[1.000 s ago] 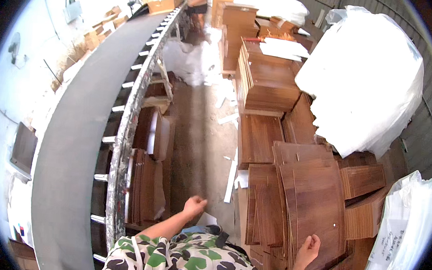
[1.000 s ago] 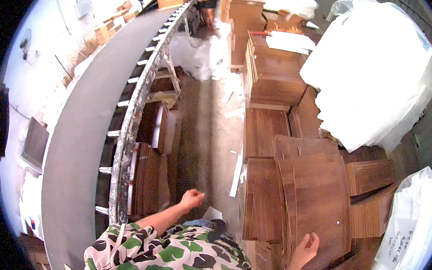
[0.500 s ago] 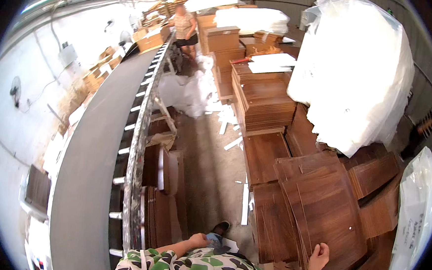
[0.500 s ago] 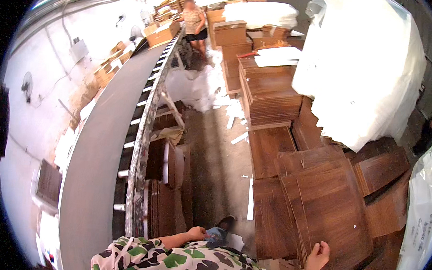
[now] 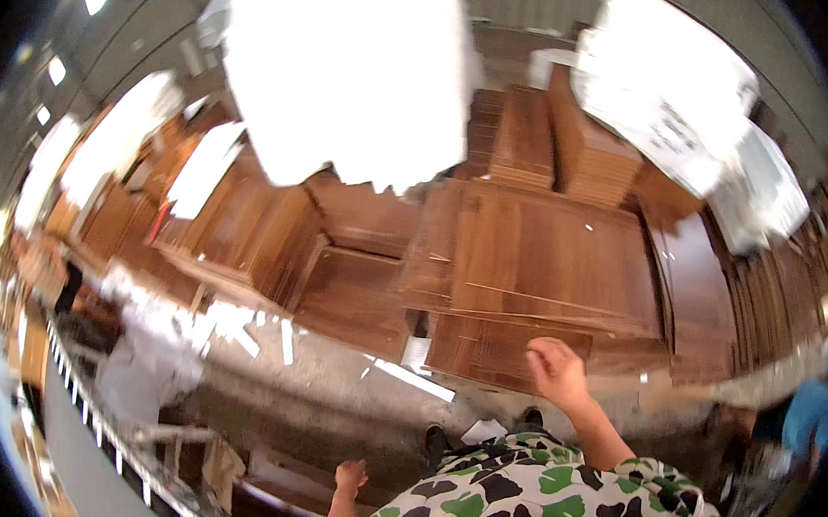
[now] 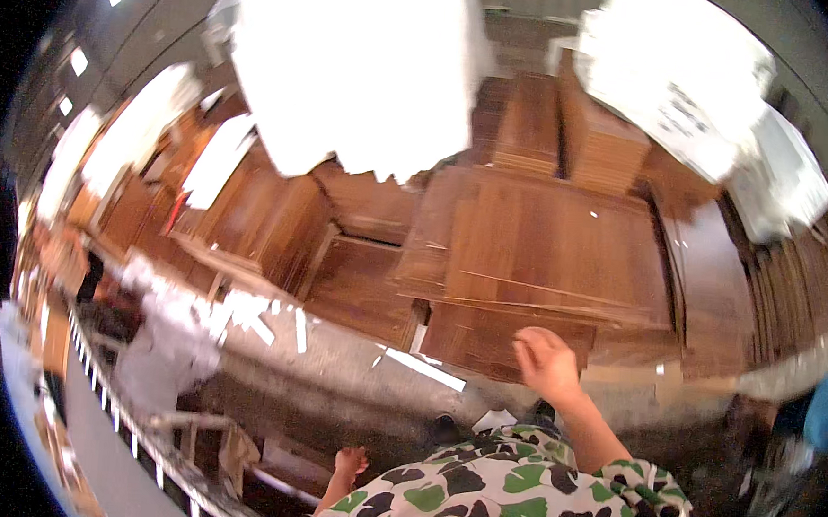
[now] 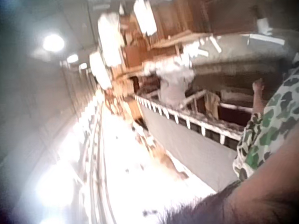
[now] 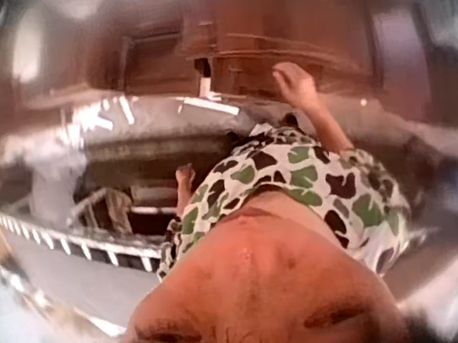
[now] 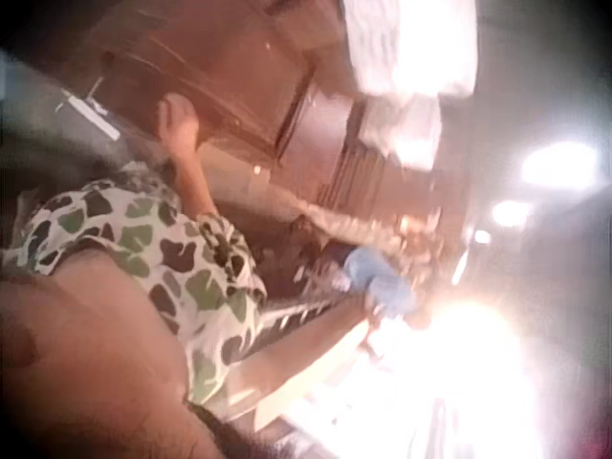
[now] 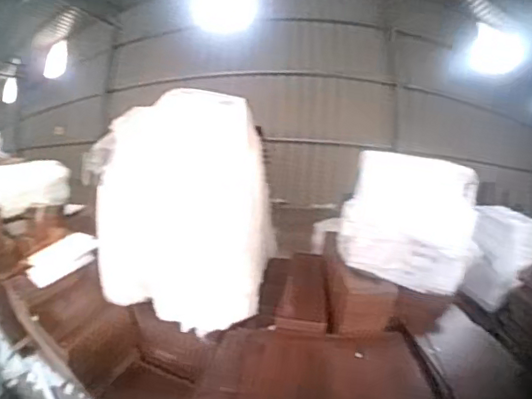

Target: The person picks up wooden panels from a stack, places them into a cardboard box, and adds white protective sheets between layers. The person repeats this process, stacking multiple panels and sheets inside the box.

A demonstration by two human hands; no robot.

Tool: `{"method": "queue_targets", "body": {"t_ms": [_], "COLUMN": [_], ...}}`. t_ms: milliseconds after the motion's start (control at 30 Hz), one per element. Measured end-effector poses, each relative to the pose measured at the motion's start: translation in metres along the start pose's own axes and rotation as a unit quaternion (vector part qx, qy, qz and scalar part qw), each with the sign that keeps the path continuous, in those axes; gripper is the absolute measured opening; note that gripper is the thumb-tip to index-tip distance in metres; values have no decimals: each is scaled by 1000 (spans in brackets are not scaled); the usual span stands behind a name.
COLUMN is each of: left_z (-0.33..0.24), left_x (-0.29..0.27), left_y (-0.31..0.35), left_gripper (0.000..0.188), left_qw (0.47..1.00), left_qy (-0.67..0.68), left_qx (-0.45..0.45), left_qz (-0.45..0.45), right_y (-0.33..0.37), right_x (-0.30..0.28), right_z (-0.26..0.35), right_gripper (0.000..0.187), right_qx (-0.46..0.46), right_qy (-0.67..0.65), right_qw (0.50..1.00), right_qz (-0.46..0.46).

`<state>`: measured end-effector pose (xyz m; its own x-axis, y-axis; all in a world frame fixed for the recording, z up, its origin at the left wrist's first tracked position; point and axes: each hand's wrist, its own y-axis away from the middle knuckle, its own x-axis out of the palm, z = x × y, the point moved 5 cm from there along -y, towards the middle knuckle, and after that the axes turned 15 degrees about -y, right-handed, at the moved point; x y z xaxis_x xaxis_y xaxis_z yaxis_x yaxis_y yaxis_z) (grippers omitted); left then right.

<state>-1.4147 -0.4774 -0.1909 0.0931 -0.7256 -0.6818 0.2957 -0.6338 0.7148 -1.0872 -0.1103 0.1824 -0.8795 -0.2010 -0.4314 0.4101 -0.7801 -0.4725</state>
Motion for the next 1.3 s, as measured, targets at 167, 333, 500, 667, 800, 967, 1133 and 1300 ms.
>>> {"method": "queue_targets", "body": {"t_ms": [167, 333, 500, 667, 800, 967, 1133, 1300], "left_z": [73, 56, -40, -152, -236, -293, -324, -308], "left_x": [25, -9, -72, -158, -203, -228, -237, -237], "left_y": [-7, -9, -19, -31, -29, -29, -26, -26], "left_gripper": [29, 36, 34, 33, 31, 30, 29, 28], "left_qw": [999, 973, 967, 962, 948, 939, 940, 951], "left_qy": [-14, 206, 252, 221, 191, 151, 108, 96], "left_qx": [-36, -104, 16, 157, 253, 309, 323, 292], "left_qz": [12, 8, -6, -13, -3, 14, 25, 26], "right_y": [27, 35, 54, 100, 209, 416, 568, 595], "right_x": [15, 11, -30, -98, -154, -161, -96, -43], "right_z": [19, 20, 9, -41, -125, -176, -143, -165], "right_gripper": [13, 15, 17, 17, 25, 19, 32, 28], "right_qx": [18, 9, 31, 106, 298, 627, 788, 733], "right_qy": [41, 33, 58, 81, 144, 214, 101, 47], "right_qw": [997, 999, 998, 983, 927, 749, 602, 675], "right_qz": [63, 36, -17, -127, -178, -36, 77, 71]}}
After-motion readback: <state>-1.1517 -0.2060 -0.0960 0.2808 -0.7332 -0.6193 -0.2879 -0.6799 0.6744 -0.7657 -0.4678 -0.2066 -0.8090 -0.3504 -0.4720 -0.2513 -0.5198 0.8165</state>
